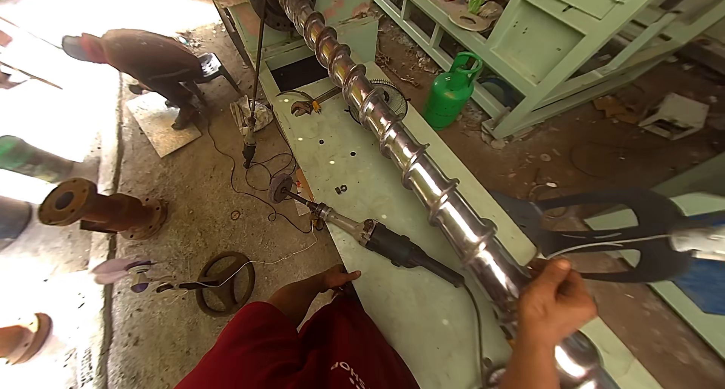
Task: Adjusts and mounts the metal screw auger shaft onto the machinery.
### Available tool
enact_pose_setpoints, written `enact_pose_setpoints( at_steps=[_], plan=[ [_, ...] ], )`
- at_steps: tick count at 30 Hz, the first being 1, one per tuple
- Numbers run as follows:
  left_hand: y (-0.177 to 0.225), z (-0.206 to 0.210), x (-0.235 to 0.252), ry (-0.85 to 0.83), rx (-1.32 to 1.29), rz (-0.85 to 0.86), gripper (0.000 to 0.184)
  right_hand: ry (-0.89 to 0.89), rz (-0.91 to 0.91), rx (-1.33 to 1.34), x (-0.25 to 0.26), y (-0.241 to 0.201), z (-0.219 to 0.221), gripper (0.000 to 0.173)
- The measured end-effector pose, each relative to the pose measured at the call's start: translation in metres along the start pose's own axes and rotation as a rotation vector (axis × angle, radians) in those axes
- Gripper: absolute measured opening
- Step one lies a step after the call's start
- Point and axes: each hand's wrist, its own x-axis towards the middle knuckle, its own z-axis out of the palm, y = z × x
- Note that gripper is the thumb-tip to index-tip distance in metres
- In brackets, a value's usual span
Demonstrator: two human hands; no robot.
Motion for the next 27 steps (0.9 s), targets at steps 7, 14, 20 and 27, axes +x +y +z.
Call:
enact_pose_setpoints(
  at_steps=[7, 14, 20, 27],
  plan=[
    [0.0, -0.001, 0.001, 0.003, 0.003, -0.005, 0.067, -0.001, 0.015, 0.008, 0.0, 0.0, 0.001, 0.045],
    [-0.004, 0.001, 0.005, 0.032, 0.018, 0.011, 0.068, 0.004, 0.006, -0.006, 0.001, 0.003, 0.0, 0.045],
    [-0.016, 0.002, 0.002, 0.227, 0.02, 0.132, 0.072, -0.013, 0.011, -0.044, 0.001, 0.002, 0.0, 0.045],
    [0.024, 0.018, 0.016, 0.894, -0.149, 0.048, 0.073, -0.029, 0.017, -0.061, 0.002, 0.001, -0.001, 0.045]
  ],
)
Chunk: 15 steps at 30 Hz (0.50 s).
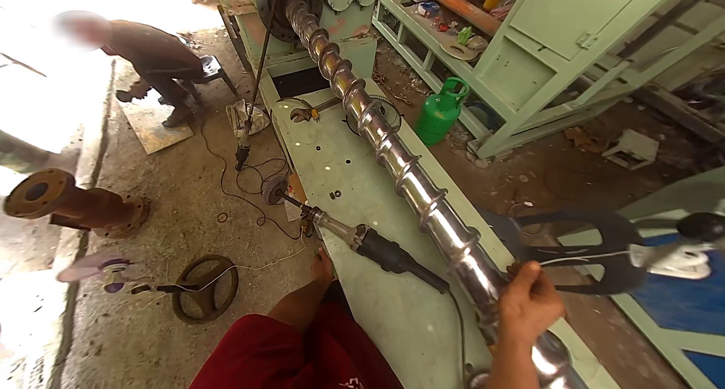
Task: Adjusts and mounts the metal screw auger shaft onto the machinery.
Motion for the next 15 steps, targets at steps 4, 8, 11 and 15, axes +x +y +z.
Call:
enact_pose_setpoints(
  at_steps=[4, 8, 11, 15],
  plan=[
    [0.022, 0.03, -0.008, 0.096, -0.182, -0.204, 0.077, 0.003, -0.007, 0.007, 0.001, 0.002, -0.001, 0.045],
    [0.026, 0.035, -0.009, 0.187, -0.147, -0.24, 0.078, 0.0, -0.011, 0.008, 0.001, 0.003, 0.0, 0.046],
    [0.029, 0.037, -0.011, 0.234, -0.075, -0.221, 0.076, 0.001, 0.003, 0.008, 0.0, 0.002, -0.001, 0.045],
    [0.029, 0.036, -0.013, 0.27, -0.038, -0.204, 0.074, 0.012, 0.013, 0.016, -0.001, 0.002, 0.0, 0.044]
  ],
)
